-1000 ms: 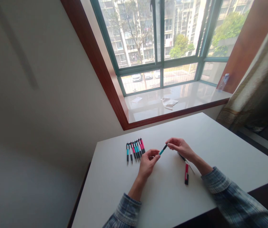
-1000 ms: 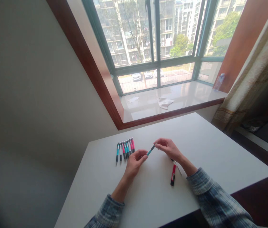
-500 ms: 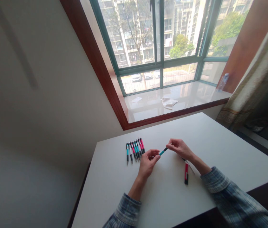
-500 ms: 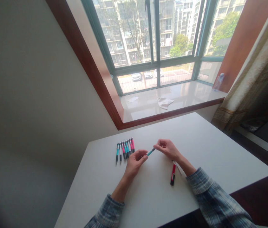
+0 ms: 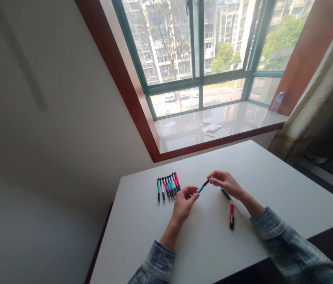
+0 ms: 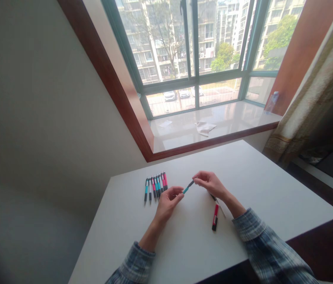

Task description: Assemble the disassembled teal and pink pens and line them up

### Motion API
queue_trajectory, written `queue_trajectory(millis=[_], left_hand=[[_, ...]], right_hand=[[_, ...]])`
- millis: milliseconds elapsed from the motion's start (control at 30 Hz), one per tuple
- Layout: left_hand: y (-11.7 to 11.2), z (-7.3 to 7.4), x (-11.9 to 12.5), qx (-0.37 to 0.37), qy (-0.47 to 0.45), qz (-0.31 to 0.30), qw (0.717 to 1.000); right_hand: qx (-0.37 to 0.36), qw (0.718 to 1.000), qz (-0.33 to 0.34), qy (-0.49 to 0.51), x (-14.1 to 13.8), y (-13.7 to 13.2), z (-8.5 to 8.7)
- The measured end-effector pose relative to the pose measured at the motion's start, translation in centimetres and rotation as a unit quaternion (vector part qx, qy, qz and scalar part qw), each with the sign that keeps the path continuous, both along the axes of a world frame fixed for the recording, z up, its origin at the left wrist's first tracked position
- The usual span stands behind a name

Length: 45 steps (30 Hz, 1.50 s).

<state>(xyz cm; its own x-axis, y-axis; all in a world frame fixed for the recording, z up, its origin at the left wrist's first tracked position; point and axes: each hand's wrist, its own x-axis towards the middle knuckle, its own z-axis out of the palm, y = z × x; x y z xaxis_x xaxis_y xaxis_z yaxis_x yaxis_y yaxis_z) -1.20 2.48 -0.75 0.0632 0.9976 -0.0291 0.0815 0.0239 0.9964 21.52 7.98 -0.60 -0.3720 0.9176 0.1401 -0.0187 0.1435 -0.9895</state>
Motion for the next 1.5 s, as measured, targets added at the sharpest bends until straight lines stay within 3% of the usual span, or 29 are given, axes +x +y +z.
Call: queue_trajectory(millis=[300,533,700,867,1100,1167,1333,1500], left_hand=[[-0.3,0.5,0.3,0.009,0.025,-0.007,1.0],[-0.5,0.5,0.5,0.022,0.054,-0.008,0.998],[-0.3,0.2,0.3,0.024,0.054,-0.004,0.998],[-0.2,0.0,0.1,0.024,0.034,0.0,0.999],[-0.5,0.4,0.3,0.039,0.055,0.008,0.998],[-0.5,0.4,0.3,0.045,0.064,0.009,0.997],[-0.2,0.1,0.0,0.037,0.063,0.005,0.997],[-0.3,0.3,0.0,0.025,0.064,0.007,0.998]], right_hand=[[0.062,0.988,-0.055,-0.132,-0.2,0.2,-1.0],[0.084,0.973,-0.046,-0.212,-0.1,0.2,-1.2],[0.091,0.982,-0.045,-0.158,0.4,0.1,0.0],[0.049,0.997,0.034,-0.056,0.4,0.2,0.3],[0.073,0.98,-0.053,-0.18,0.0,0.3,-1.0],[0.07,0.982,-0.054,-0.168,0.0,0.3,-0.9],[0.039,0.998,0.013,-0.043,0.0,0.2,-0.1],[0.059,0.994,-0.015,-0.086,-0.2,0.1,-0.3]])
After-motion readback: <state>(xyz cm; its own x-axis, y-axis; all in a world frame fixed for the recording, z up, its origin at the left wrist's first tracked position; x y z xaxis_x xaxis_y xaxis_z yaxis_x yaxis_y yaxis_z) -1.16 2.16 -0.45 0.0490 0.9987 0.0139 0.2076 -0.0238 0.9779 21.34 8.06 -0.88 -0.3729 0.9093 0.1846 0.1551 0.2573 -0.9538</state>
